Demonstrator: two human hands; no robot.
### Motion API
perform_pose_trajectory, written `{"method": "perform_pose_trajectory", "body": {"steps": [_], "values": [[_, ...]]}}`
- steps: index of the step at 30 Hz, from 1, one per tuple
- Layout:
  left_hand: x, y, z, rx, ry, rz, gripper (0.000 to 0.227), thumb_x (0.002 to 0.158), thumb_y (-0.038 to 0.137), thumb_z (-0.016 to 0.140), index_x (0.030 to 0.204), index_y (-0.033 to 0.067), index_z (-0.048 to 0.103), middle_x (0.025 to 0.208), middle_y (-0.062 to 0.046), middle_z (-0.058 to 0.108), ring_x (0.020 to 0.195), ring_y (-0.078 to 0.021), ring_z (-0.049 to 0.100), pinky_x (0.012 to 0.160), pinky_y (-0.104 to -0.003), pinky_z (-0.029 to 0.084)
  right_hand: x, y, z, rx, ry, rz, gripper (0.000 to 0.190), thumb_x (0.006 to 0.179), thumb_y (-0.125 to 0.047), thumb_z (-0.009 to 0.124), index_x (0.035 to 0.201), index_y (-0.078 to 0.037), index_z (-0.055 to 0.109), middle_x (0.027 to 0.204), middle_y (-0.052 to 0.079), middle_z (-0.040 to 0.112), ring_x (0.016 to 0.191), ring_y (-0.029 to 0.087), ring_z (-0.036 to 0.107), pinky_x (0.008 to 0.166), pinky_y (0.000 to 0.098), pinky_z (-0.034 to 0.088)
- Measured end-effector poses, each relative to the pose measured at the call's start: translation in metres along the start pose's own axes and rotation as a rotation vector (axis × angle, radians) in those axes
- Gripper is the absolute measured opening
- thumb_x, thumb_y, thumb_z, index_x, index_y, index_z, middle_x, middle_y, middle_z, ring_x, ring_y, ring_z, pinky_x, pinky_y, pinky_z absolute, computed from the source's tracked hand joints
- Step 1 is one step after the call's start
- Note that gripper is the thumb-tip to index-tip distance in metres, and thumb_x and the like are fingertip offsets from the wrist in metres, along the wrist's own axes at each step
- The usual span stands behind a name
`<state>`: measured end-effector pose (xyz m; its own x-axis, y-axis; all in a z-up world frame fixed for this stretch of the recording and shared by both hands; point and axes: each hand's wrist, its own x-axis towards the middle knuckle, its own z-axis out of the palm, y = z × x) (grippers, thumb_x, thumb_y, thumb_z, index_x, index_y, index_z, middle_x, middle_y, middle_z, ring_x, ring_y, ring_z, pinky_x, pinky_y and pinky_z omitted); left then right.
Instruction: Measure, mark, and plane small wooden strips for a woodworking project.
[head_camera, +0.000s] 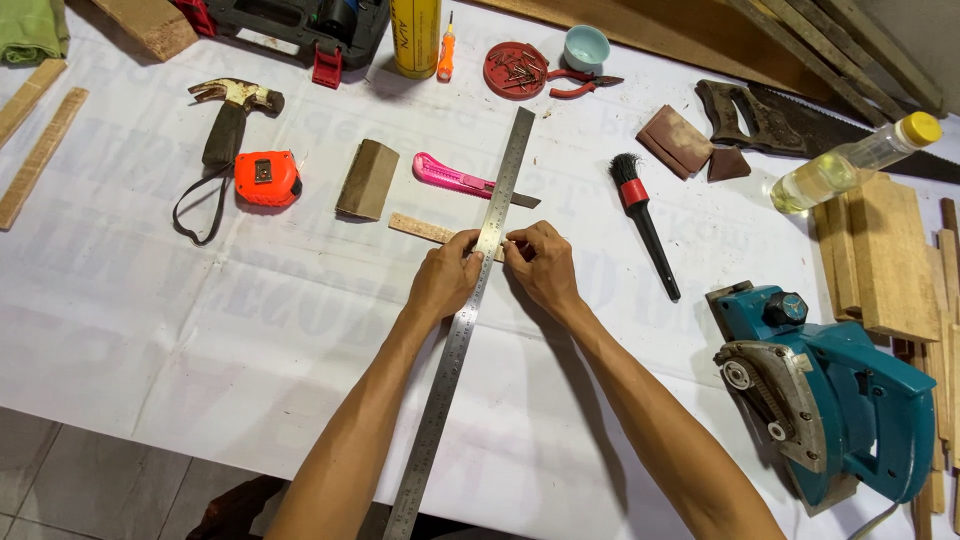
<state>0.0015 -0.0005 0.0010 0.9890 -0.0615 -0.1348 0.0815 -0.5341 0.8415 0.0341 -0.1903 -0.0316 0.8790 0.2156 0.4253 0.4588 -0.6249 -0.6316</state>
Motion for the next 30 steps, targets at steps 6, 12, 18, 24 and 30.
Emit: {"method": "perform_pose_trajectory", "body": {"steps": [6, 12, 18, 24, 30], "values": [[0.002, -0.007, 0.004, 0.017, 0.016, 0.004, 0.040, 0.098, 0.028, 0.058, 0.133, 0.0113, 0.062, 0.101, -0.015, 0.077, 0.091, -0.0298, 0.076, 0.081, -0.043, 0.059, -0.008, -0.008, -0.012, 0.084, 0.007, 0.002, 0.015, 0.088, -0.012, 0.077, 0.092, 0.002, 0.076, 0.083, 0.009, 0.069, 0.066, 0.012, 0.066, 0.057, 0.0258, 0.053], [-0.002, -0.001, 0.000, 0.020, 0.008, 0.007, 0.040, 0.098, 0.028, 0.057, 0.133, 0.0104, 0.063, 0.100, -0.015, 0.078, 0.091, -0.0291, 0.077, 0.082, -0.043, 0.059, -0.015, -0.009, -0.018, 0.140, -0.167, 0.025, 0.015, 0.083, -0.011, 0.076, 0.091, 0.002, 0.075, 0.093, 0.008, 0.065, 0.060, 0.008, 0.057, 0.051, 0.0237, 0.049], [-0.002, 0.000, 0.000, -0.002, -0.007, 0.000, 0.041, 0.098, 0.027, 0.055, 0.135, 0.0095, 0.061, 0.097, -0.013, 0.079, 0.090, -0.0258, 0.077, 0.081, -0.040, 0.057, -0.018, -0.004, -0.017, 0.301, -0.133, 0.032, 0.015, 0.089, -0.002, 0.064, 0.098, 0.004, 0.074, 0.102, 0.010, 0.067, 0.073, 0.010, 0.071, 0.060, 0.0216, 0.057], [0.002, -0.007, 0.001, -0.210, 0.034, 0.065, 0.046, 0.095, 0.028, 0.061, 0.135, 0.0051, 0.060, 0.090, -0.012, 0.079, 0.084, -0.0216, 0.077, 0.078, -0.036, 0.058, -0.013, 0.013, -0.030, 0.372, -0.100, 0.024, 0.018, 0.096, -0.003, 0.059, 0.107, 0.002, 0.073, 0.108, 0.011, 0.068, 0.086, 0.013, 0.076, 0.068, 0.0238, 0.064], [-0.014, 0.043, -0.022, -0.018, -0.028, 0.058, 0.044, 0.093, 0.033, 0.066, 0.130, 0.0100, 0.066, 0.083, -0.013, 0.078, 0.074, -0.0230, 0.074, 0.072, -0.039, 0.056, 0.012, -0.035, -0.090, -0.045, 0.037, -0.286, 0.042, 0.090, -0.012, 0.072, 0.131, -0.007, 0.067, 0.127, 0.016, 0.062, 0.114, 0.030, 0.063, 0.092, 0.0401, 0.055]]}}
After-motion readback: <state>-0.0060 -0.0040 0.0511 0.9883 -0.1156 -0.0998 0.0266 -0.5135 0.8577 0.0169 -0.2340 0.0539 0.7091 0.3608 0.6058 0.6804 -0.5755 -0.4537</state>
